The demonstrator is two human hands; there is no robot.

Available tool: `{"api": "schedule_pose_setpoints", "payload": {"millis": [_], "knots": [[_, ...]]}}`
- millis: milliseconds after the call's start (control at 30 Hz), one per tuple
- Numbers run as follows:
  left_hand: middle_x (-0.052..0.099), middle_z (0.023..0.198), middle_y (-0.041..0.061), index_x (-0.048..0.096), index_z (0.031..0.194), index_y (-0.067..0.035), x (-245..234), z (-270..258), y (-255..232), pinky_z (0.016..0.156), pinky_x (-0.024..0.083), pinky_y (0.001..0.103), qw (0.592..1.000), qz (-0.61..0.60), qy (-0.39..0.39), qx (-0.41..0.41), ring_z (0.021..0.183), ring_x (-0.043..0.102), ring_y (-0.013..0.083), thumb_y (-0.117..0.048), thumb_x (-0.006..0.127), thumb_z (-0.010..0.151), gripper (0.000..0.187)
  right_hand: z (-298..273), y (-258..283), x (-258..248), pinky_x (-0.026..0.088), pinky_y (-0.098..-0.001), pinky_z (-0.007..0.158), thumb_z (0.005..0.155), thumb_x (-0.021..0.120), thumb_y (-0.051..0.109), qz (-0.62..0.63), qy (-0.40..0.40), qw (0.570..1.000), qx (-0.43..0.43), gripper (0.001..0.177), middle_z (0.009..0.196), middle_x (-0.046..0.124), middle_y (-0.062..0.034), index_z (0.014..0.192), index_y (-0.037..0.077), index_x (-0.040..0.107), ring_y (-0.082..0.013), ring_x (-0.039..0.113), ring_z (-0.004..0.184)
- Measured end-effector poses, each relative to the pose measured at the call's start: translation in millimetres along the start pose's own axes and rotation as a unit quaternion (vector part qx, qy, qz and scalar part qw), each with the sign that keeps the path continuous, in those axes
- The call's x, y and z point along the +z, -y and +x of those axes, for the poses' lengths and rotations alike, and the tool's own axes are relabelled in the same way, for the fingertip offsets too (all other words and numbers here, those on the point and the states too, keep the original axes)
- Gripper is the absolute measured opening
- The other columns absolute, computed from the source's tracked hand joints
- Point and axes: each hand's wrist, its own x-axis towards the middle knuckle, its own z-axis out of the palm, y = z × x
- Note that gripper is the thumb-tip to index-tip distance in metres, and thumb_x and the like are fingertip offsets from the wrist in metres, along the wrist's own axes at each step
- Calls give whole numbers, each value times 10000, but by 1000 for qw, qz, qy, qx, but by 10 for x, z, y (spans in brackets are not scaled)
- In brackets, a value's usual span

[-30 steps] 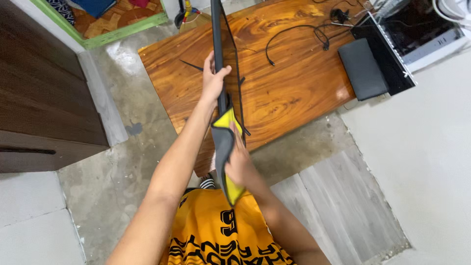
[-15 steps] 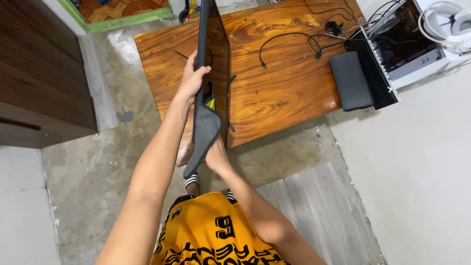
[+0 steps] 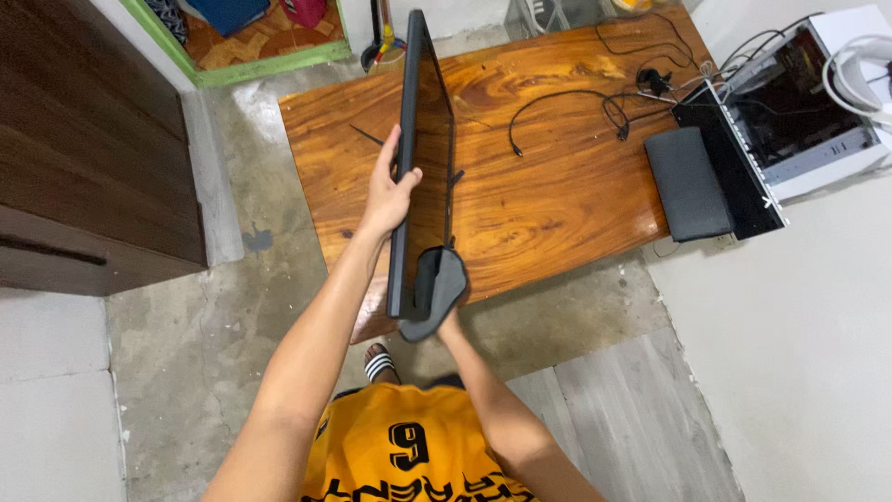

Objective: The person cleans a computer monitor by wiping its screen, edges, and back panel with a cloth.

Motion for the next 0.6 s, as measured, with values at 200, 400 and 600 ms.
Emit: {"api": "schedule_pose_setpoints", "payload": {"millis": [200,400,600], "knots": [[367,1659,178,273,1635,-86,-13,-92,-189,1207,352,349,993,-32,5,-113,1502,403,261,27,619,952,774,619,137,108,407,-320,684,1195,471,415,279,21,956,86,332,1025,451,9,1130,92,433,-149,443,871],[356,1660,167,265,1634,-76,-24,-59,-334,1227,307,349,992,-1,13,-128,1517,378,249,60,602,965,761,1419,296,219,461,-263,1080,1097,453,404,176,105,979,4,523,1426,570,8,1510,82,459,-102,540,1295],[387,1639,178,295,1615,-46,-70,-52,-530,1233,288,346,992,3,13,-128,1517,362,249,65,601,950,740,3263,1058,571,455,-296,1100,1111,459,355,35,167,982,-85,524,1444,563,-66,1533,44,456,-164,535,1298]]}}
